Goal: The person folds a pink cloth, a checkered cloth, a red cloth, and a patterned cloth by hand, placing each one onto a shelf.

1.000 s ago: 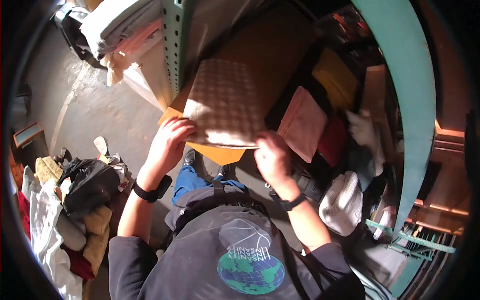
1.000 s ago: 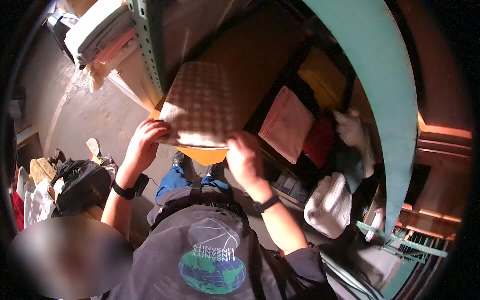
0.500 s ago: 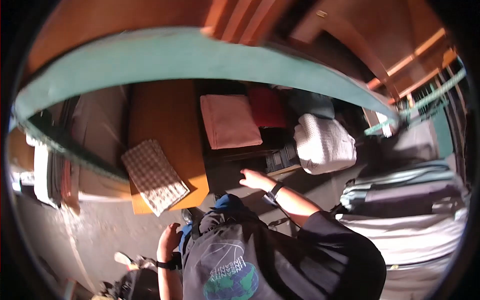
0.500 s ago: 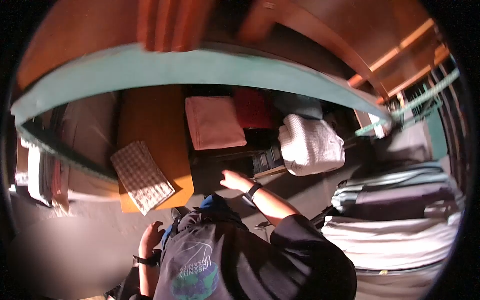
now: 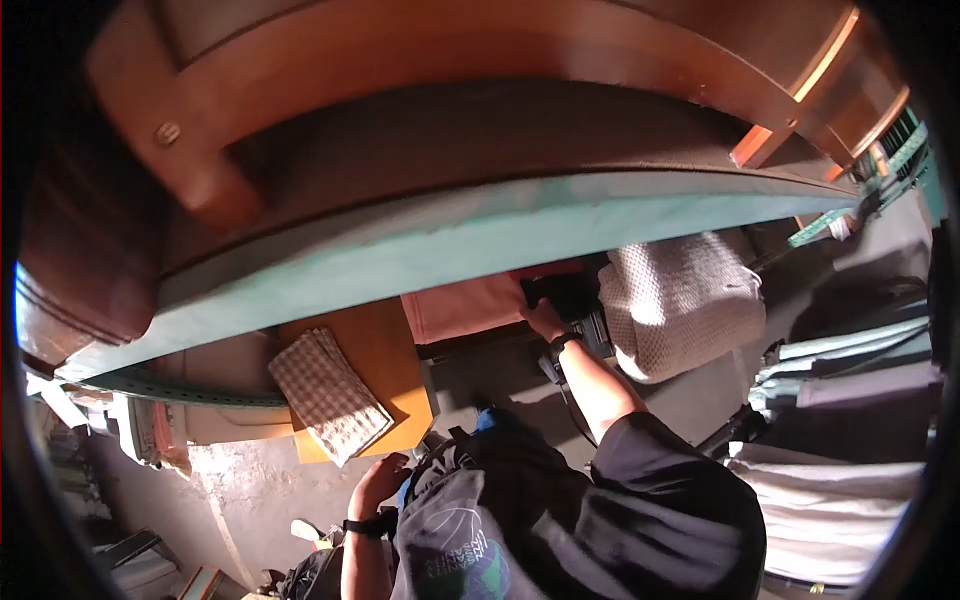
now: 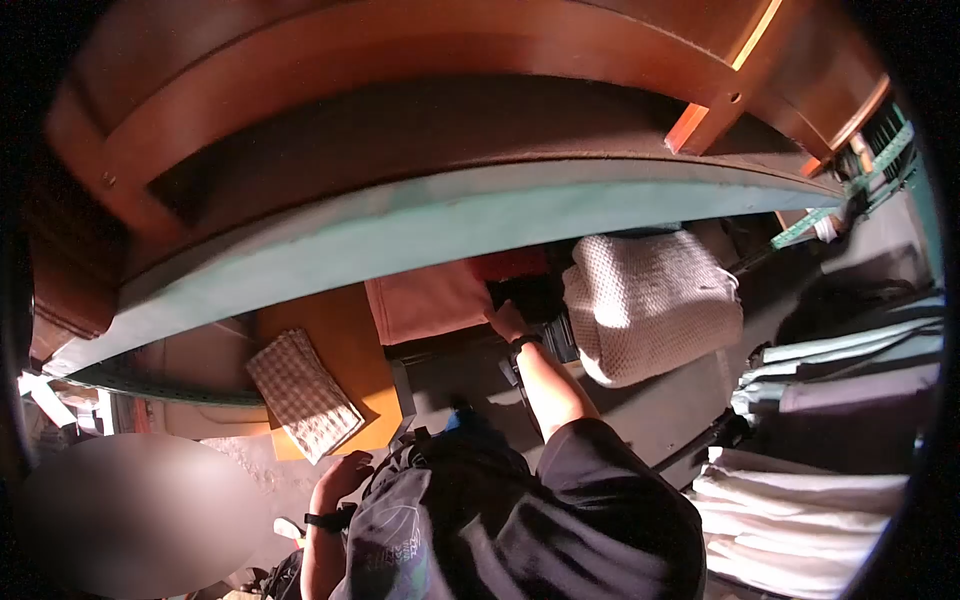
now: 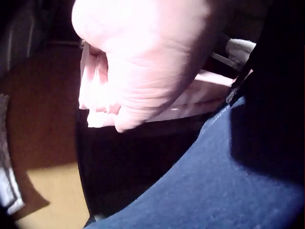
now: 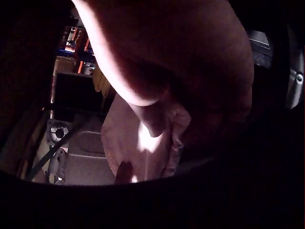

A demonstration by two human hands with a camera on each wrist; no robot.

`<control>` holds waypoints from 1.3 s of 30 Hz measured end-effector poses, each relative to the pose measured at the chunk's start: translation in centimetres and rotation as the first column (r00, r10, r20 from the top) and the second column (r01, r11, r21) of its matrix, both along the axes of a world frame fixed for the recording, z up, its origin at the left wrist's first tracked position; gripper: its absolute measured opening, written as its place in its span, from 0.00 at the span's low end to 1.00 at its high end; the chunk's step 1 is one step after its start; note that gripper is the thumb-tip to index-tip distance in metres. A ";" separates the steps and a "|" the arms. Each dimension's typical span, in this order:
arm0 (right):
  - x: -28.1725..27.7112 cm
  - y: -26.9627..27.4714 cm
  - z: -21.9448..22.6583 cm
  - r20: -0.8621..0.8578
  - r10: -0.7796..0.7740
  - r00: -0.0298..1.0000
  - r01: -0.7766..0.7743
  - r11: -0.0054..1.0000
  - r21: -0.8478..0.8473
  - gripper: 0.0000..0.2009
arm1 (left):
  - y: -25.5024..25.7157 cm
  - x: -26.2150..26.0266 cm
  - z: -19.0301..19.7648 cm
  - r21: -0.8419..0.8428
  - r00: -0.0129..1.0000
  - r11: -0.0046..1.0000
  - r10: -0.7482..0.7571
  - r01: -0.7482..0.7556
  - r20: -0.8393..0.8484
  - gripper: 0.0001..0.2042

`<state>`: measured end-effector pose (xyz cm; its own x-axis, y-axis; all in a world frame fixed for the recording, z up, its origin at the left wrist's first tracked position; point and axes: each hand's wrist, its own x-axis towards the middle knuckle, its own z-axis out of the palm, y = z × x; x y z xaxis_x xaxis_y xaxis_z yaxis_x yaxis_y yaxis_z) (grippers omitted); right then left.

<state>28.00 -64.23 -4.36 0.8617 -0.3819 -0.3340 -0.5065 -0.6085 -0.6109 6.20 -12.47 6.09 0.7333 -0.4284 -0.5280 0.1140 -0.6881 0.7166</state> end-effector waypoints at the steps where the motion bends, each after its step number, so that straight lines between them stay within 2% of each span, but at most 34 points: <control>1: 0.8 -0.1 -0.2 0.021 -0.006 1.000 0.006 1.000 -0.003 0.39 | -1.6 0.7 0.5 0.033 0.999 0.999 -0.006 0.007 -0.051 0.19; 3: 2.4 0.0 0.3 0.069 -0.021 0.997 0.022 1.000 -0.008 0.39 | -3.8 2.2 -0.3 0.020 0.999 1.000 -0.014 0.015 -0.048 0.19; 4: 3.1 0.3 0.4 0.115 -0.026 0.993 0.024 0.999 0.024 0.38 | -4.8 3.0 -0.5 0.099 0.991 0.989 -0.115 0.107 0.069 0.18; 5: 3.3 0.8 1.6 0.001 0.008 1.000 -0.008 0.998 0.064 0.33 | -6.4 4.2 1.0 0.142 0.992 0.983 -0.121 0.114 0.035 0.20; 7: 3.6 2.1 4.3 -0.226 0.106 0.968 -0.075 0.987 0.141 0.24 | -8.1 5.8 -0.7 0.127 0.991 0.989 -0.090 0.077 0.095 0.22; 8: 3.3 2.6 4.1 -0.269 0.158 0.950 -0.108 0.975 0.192 0.21 | -9.4 6.8 -1.0 0.124 0.990 0.992 -0.027 0.010 0.140 0.23; 9: 2.6 3.3 3.7 -0.263 0.205 0.943 -0.129 0.951 0.280 0.18 | -11.0 8.4 -0.6 0.129 0.982 0.990 0.031 -0.056 0.189 0.25; 10: 1.7 4.1 2.8 -0.218 0.237 0.947 -0.139 0.911 0.388 0.16 | -12.5 9.6 1.4 0.150 0.984 0.982 0.088 -0.112 0.156 0.28; 11: 0.8 4.6 2.1 -0.176 0.253 0.951 -0.137 0.858 0.495 0.13 | -13.4 10.5 1.3 0.180 0.962 0.976 0.070 -0.120 0.265 0.32; 12: -0.3 5.0 1.8 -0.149 0.247 0.958 -0.117 0.804 0.584 0.10 | -14.2 11.9 1.6 0.241 0.972 0.965 0.045 -0.101 0.230 0.38; 13: -1.5 5.1 1.5 -0.135 0.226 0.965 -0.083 0.748 0.659 0.07 | -15.2 12.9 1.9 0.392 0.935 0.918 -0.084 -0.062 0.345 0.40; 15: -4.5 4.7 1.5 -0.148 0.185 0.972 -0.004 0.638 0.770 0.06 | -17.1 14.5 1.7 0.657 0.784 0.753 -0.380 -0.046 0.491 0.45; 17: -7.4 4.0 2.3 -0.215 0.169 0.962 0.108 0.488 0.866 0.10 | -17.8 15.5 -0.3 0.735 0.653 0.676 -0.539 -0.041 0.532 0.49; 18: -8.8 3.0 3.8 -0.160 0.199 0.967 0.072 0.388 0.919 0.10 | -18.1 15.9 -1.4 0.769 0.576 0.637 -0.613 -0.043 0.540 0.51; 19: -10.3 1.9 5.3 -0.101 0.220 0.970 0.035 0.284 0.958 0.11 | -18.3 15.9 -2.1 0.753 0.594 0.657 -0.616 0.026 0.517 0.52; 21: -10.4 -0.3 8.5 -0.163 0.424 0.891 0.032 0.300 0.954 0.11 | -19.2 15.5 -2.3 0.705 0.626 0.690 -0.625 0.162 0.467 0.53; 22: -11.2 -0.5 4.1 -0.179 0.400 0.899 -0.023 0.451 0.892 0.16 | -19.6 14.8 -1.8 0.780 0.568 0.597 -0.714 0.188 0.410 0.53; 25: -11.4 -1.0 5.3 -0.232 0.417 0.879 -0.034 0.540 0.841 0.11 | -19.5 13.5 -6.1 0.800 0.522 0.599 -0.695 0.039 0.495 0.36; 26: -11.3 -0.8 5.7 -0.234 0.424 0.875 -0.058 0.571 0.819 0.13 | -18.8 13.3 -8.5 0.808 0.415 0.586 -0.720 -0.065 0.556 0.36; 29: -9.6 -0.2 13.3 -0.368 0.434 0.822 -0.094 0.741 0.665 0.16 | -18.7 13.3 -7.9 0.809 0.434 0.583 -0.712 -0.073 0.552 0.36; 31: -9.3 0.5 10.1 -0.262 0.377 0.889 0.030 0.522 0.852 0.14 | -19.3 12.8 -6.8 0.806 0.459 0.592 -0.719 0.012 0.522 0.37; 32: -9.2 1.0 7.5 -0.234 0.347 0.908 0.093 0.379 0.921 0.12 | -19.9 12.3 -5.8 0.800 0.475 0.597 -0.721 0.057 0.504 0.38; 34: -9.4 2.0 6.3 -0.190 0.267 0.945 0.189 0.032 0.981 0.07 | -21.0 11.4 -4.5 0.749 0.501 0.660 -0.668 0.058 0.550 0.44; 35: -9.0 2.2 5.0 -0.148 0.260 0.954 0.150 0.011 0.989 0.07 | -21.3 11.2 -4.2 0.729 0.518 0.684 -0.636 0.034 0.572 0.46; 37: -7.2 3.8 12.1 -0.333 0.231 0.914 0.358 -0.075 0.931 0.10 | -21.2 11.1 -4.2 0.620 0.555 0.783 -0.495 -0.048 0.669 0.46; 38: -6.9 3.6 12.8 -0.339 0.229 0.913 0.369 -0.104 0.924 0.09 | -21.2 11.0 -4.1 0.560 0.569 0.824 -0.420 -0.088 0.707 0.46; 39: -6.7 3.5 13.2 -0.345 0.227 0.911 0.380 -0.133 0.915 0.09 | -21.0 11.2 -4.1 0.523 0.568 0.844 -0.374 -0.120 0.734 0.41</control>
<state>21.29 -60.76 8.81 0.5853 0.5687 -0.5780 -0.7917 0.5549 -0.2556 17.42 -33.50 1.99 0.8979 -0.4321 0.0847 -0.4360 -0.8992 0.0350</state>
